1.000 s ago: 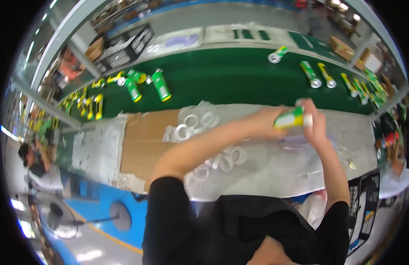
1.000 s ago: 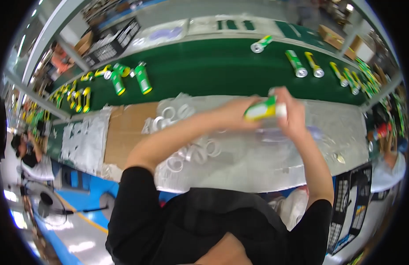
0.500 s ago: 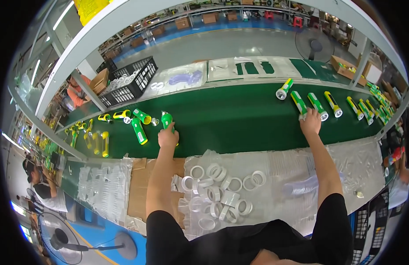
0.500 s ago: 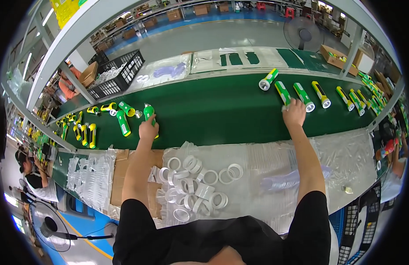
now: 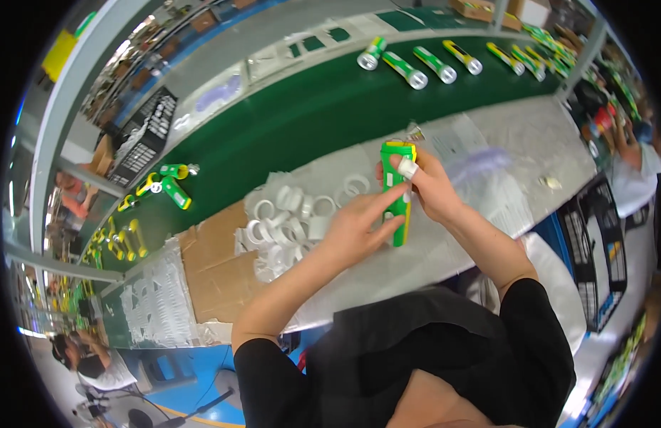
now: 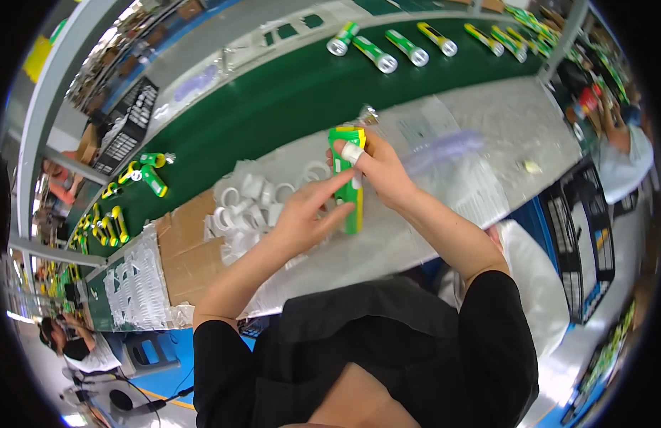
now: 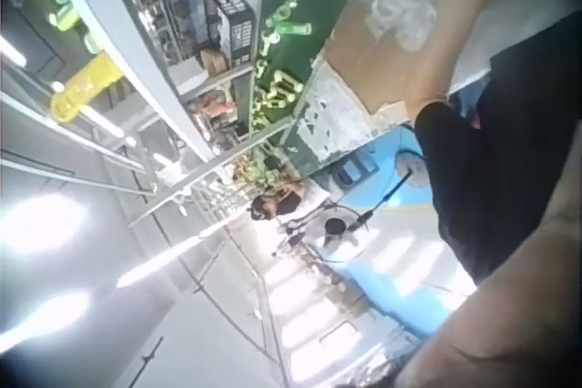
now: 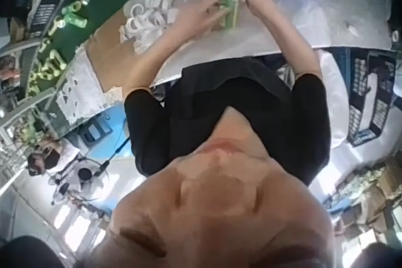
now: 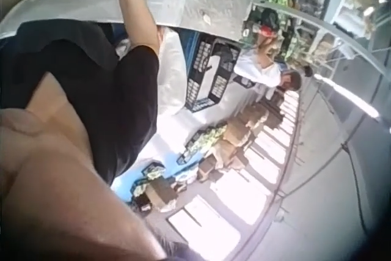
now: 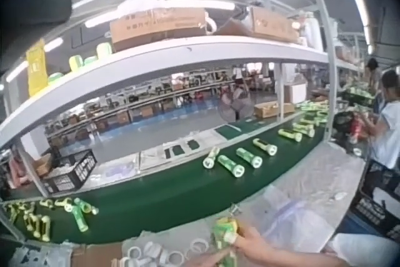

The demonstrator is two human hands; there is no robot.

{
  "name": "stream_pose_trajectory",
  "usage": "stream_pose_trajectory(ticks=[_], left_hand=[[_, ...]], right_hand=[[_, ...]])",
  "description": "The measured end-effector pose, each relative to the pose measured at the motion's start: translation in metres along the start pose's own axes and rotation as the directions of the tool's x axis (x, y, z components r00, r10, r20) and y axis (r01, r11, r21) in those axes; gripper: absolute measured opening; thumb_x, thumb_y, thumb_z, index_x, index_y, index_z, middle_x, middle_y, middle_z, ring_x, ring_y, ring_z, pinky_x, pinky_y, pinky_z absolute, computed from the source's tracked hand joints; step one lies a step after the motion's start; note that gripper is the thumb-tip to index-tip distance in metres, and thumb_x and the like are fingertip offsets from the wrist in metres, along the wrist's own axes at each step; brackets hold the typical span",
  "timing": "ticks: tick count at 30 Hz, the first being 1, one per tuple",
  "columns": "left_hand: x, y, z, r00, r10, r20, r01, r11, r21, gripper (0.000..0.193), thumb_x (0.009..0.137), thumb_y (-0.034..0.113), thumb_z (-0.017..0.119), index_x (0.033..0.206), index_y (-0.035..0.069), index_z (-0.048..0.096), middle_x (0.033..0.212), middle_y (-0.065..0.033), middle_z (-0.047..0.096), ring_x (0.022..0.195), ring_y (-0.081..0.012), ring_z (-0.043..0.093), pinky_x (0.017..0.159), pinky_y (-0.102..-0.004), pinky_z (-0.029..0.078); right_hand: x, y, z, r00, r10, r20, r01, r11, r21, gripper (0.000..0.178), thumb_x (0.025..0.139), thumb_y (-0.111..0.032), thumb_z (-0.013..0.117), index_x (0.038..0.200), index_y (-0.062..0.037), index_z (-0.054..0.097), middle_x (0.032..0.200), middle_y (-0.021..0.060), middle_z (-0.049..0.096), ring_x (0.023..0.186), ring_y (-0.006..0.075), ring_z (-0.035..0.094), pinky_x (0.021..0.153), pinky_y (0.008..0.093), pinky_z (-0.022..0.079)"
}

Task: Assembling flashlights by attaching white plastic rings to the bodies on a factory assembly line.

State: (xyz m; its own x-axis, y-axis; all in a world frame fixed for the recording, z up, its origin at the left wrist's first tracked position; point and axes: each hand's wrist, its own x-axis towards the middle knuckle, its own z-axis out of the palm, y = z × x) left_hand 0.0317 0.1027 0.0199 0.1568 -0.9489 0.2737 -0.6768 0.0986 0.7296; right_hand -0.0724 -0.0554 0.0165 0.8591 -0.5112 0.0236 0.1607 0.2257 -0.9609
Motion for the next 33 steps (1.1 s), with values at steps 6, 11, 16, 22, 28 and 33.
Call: stream_pose_trajectory(ticks=[6, 11, 16, 22, 28, 33], left_hand=[[0.011, 0.005, -0.005, 0.886, 0.354, -0.301, -0.295, 0.929, 0.224, 0.041, 0.087, 0.017, 0.069, 0.126, 0.006, 0.058, 0.103, -0.0124, 0.068, 0.091, -0.0282, 0.066, 0.078, -0.0372, 0.052], [0.002, 0.007, 0.033, 0.972, 0.221, -0.084, -0.236, 0.921, -0.311, 0.023, 0.094, 0.014, 0.057, 0.112, 0.003, 0.065, 0.100, -0.0112, 0.068, 0.091, -0.0235, 0.064, 0.077, -0.0326, 0.050], [-0.014, 0.015, 0.045, 0.988, -0.033, -0.153, -0.034, 0.909, -0.416, 0.026, 0.099, 0.015, 0.047, 0.100, 0.000, 0.068, 0.102, -0.0104, 0.067, 0.098, -0.0222, 0.061, 0.079, -0.0333, 0.048], [-0.004, 0.032, 0.066, 0.873, 0.445, -0.198, -0.474, 0.871, -0.131, 0.034, 0.099, 0.032, 0.046, 0.109, 0.006, 0.065, 0.102, -0.0104, 0.066, 0.096, -0.0305, 0.061, 0.095, -0.0420, 0.041], [0.024, 0.008, 0.085, 0.938, 0.221, -0.266, -0.287, 0.927, -0.242, 0.054, 0.098, 0.044, 0.047, 0.131, 0.001, 0.051, 0.125, -0.0175, 0.060, 0.116, -0.0373, 0.055, 0.104, -0.0417, 0.037], [0.046, -0.043, 0.102, 0.976, 0.015, -0.218, 0.069, 0.926, 0.372, 0.058, 0.081, 0.024, 0.075, 0.129, 0.001, 0.053, 0.121, -0.0181, 0.059, 0.114, -0.0361, 0.054, 0.096, -0.0429, 0.044]], right_hand=[[-0.097, 0.008, -0.026, 0.972, 0.150, 0.179, -0.178, 0.973, 0.150, 0.062, 0.085, -0.028, 0.066, 0.136, 0.0003, 0.043, 0.103, 0.0145, 0.061, 0.088, 0.0238, 0.062, 0.081, 0.0366, 0.050], [-0.131, 0.006, -0.013, 0.887, 0.212, 0.410, -0.191, 0.977, -0.093, 0.060, 0.085, -0.030, 0.069, 0.131, -0.0035, 0.042, 0.093, 0.0096, 0.058, 0.079, 0.0188, 0.062, 0.077, 0.0326, 0.050], [-0.133, 0.015, -0.010, 0.951, 0.190, 0.245, -0.167, 0.979, -0.114, 0.056, 0.091, -0.034, 0.067, 0.130, -0.0038, 0.039, 0.099, 0.0113, 0.062, 0.078, 0.0175, 0.065, 0.074, 0.0330, 0.053], [-0.127, 0.035, -0.011, 0.968, 0.188, 0.167, -0.169, 0.978, -0.123, 0.054, 0.098, -0.036, 0.057, 0.138, -0.0043, 0.039, 0.128, 0.0111, 0.052, 0.122, 0.0194, 0.049, 0.098, 0.0327, 0.042], [-0.131, 0.024, -0.023, 0.999, 0.042, 0.004, -0.042, 0.997, 0.072, 0.041, 0.097, -0.028, 0.059, 0.129, -0.0057, 0.046, 0.092, 0.0079, 0.061, 0.078, 0.0164, 0.062, 0.068, 0.0300, 0.050], [-0.133, 0.020, -0.038, 0.995, 0.011, -0.095, 0.001, 0.993, 0.115, 0.047, 0.097, -0.038, 0.056, 0.129, -0.0053, 0.045, 0.084, 0.0117, 0.058, 0.071, 0.0187, 0.059, 0.065, 0.0296, 0.046]])
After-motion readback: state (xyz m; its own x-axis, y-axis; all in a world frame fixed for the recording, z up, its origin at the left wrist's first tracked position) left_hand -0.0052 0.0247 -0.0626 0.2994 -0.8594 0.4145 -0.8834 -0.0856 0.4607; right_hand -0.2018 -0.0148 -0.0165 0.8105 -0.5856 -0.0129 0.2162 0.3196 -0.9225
